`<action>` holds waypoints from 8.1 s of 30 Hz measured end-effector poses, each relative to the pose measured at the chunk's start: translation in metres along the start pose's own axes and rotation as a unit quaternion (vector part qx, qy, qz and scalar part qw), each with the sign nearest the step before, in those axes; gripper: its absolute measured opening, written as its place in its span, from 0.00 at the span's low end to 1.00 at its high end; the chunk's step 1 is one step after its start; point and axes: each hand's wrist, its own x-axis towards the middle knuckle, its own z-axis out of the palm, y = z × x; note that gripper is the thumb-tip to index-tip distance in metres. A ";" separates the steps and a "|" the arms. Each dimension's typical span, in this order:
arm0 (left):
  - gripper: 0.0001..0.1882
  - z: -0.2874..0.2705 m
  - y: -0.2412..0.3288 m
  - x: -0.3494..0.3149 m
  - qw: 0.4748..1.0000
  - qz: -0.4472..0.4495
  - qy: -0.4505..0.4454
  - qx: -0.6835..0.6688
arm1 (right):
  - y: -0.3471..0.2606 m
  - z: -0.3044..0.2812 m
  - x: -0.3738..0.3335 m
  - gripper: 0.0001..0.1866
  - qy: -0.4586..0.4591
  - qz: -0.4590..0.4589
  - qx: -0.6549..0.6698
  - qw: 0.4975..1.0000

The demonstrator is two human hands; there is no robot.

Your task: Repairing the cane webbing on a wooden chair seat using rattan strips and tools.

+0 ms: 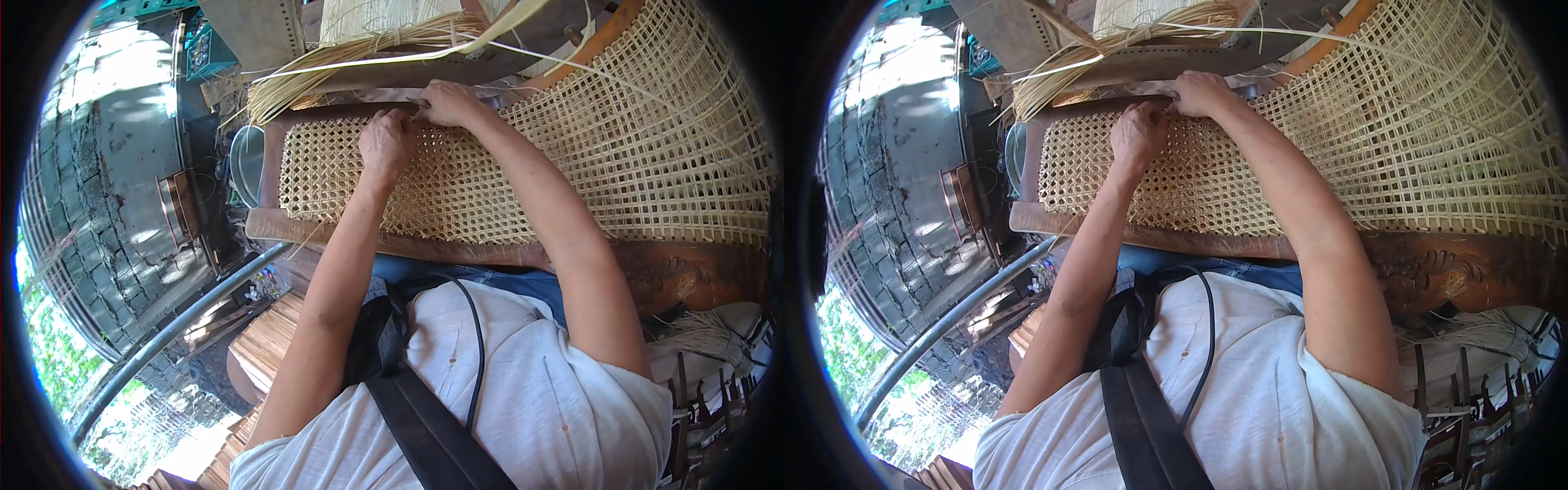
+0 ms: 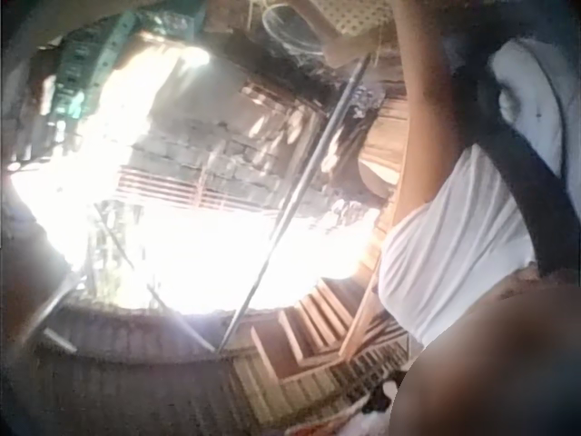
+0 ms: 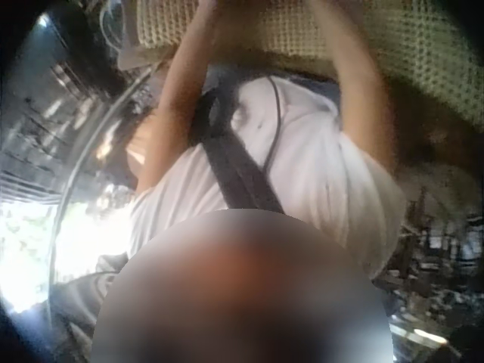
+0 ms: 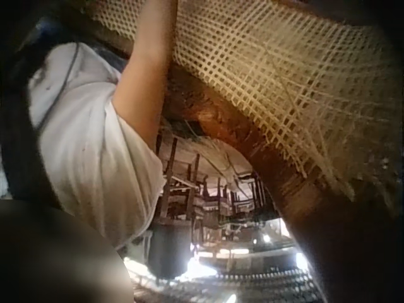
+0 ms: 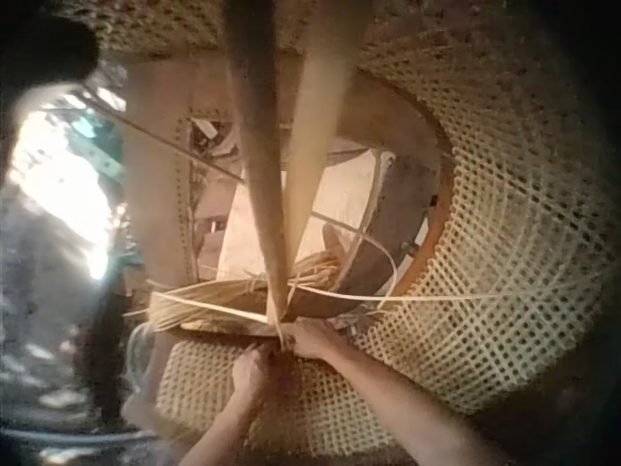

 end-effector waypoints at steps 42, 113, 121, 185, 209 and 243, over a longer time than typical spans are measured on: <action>0.16 -0.051 -0.016 0.034 0.975 -0.001 -0.159 -0.157 | -0.086 -0.079 -0.403 0.26 0.072 0.252 0.627 0.734; 0.21 0.011 -0.006 0.037 0.985 -0.081 -0.148 0.035 | -0.026 0.032 -0.047 0.21 -0.019 0.195 0.589 0.784; 0.25 0.000 -0.003 0.039 0.981 -0.083 -0.174 0.026 | -0.030 0.023 -0.045 0.23 -0.047 0.212 0.558 0.801; 0.13 -0.163 -0.103 -0.157 0.991 -0.054 -0.001 -0.119 | -0.234 0.035 -0.110 0.13 -0.265 0.116 0.413 0.864; 0.15 -0.141 -0.133 -0.163 0.924 -0.203 0.165 -0.280 | -0.111 0.004 -0.448 0.25 -0.089 0.177 -0.140 0.970; 0.15 -0.148 -0.131 -0.183 0.909 -0.200 0.208 -0.300 | -0.232 0.043 -0.071 0.07 0.038 -0.252 -0.121 0.959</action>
